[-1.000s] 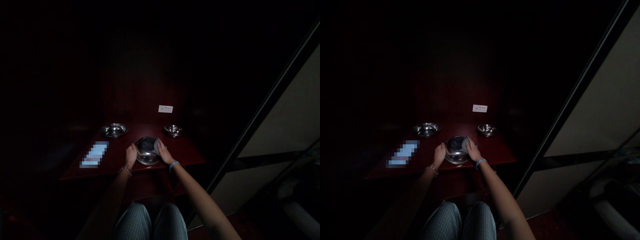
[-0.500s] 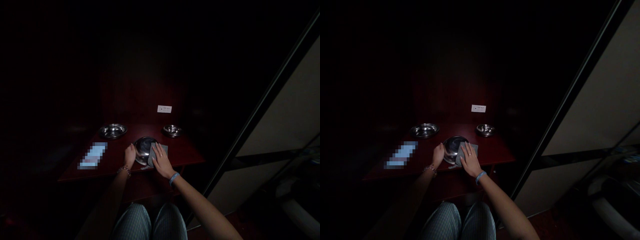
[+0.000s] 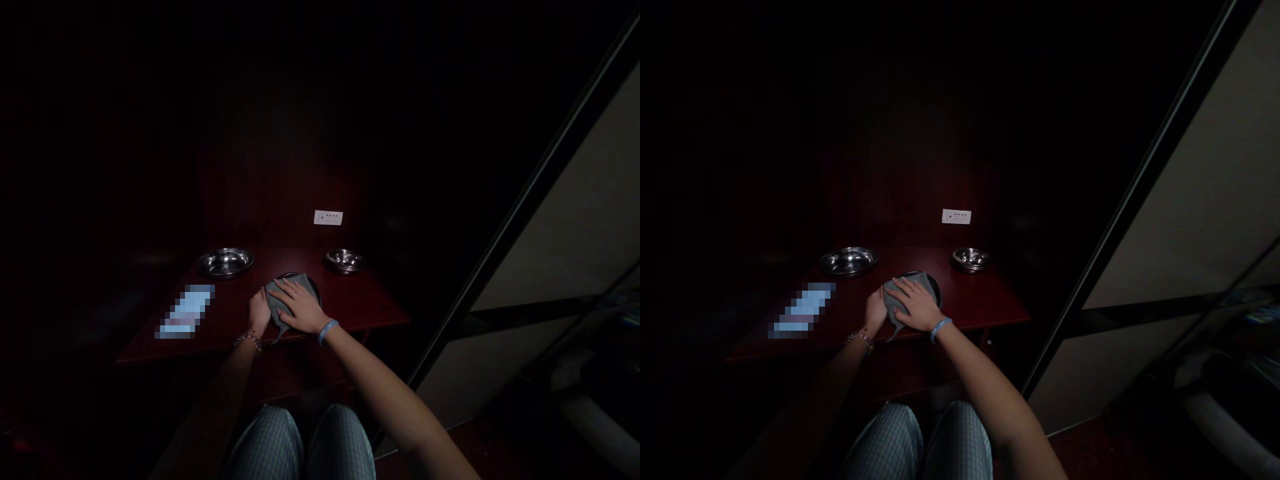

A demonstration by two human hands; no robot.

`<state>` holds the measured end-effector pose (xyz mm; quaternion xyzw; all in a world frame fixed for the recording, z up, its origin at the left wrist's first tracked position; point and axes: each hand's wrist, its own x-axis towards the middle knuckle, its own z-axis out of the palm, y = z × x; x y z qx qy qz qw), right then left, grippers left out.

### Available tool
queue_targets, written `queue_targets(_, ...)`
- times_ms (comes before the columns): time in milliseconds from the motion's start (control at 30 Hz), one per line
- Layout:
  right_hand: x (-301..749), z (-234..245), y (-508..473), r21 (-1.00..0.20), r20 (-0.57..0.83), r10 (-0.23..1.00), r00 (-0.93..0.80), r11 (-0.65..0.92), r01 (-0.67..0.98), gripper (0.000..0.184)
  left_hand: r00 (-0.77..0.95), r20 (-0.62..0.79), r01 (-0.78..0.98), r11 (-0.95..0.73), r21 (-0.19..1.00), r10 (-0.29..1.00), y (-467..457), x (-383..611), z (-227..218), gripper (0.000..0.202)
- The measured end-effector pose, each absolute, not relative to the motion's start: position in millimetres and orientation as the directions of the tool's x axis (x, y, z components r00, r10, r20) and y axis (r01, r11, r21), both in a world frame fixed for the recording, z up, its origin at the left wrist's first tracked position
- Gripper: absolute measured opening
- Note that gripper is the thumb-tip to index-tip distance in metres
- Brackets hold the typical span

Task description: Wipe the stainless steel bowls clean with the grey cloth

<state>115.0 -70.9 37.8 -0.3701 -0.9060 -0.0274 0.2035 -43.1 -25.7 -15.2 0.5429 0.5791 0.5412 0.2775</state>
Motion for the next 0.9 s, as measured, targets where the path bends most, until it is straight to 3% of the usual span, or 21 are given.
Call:
queue_targets(133,113.5,48.4,-48.0,-0.137,0.355,0.649,-0.672,0.748,0.650,0.053,-0.252,0.247,0.244,-0.186,0.952,0.936,-25.8,-42.7,-17.1,0.039)
queue_targets(467,120.0,47.9,-13.5,-0.204,0.378,0.759,-0.530,0.627,0.752,0.045,-0.277,0.179,0.467,-0.031,0.884,0.944,-27.1,-40.7,-6.9,0.046)
queue_targets(667,143.3,41.2,-16.6,-0.381,0.337,0.866,-0.370,0.485,0.787,0.052,-0.264,0.170,0.455,-0.033,0.890,0.949,-30.1,-40.2,-4.3,0.048)
queue_targets(900,175.2,10.1,-39.4,-0.696,0.397,0.897,-0.194,0.432,0.574,0.061,-0.244,0.181,0.470,-0.047,0.881,0.953,-30.3,-40.8,-3.8,0.045)
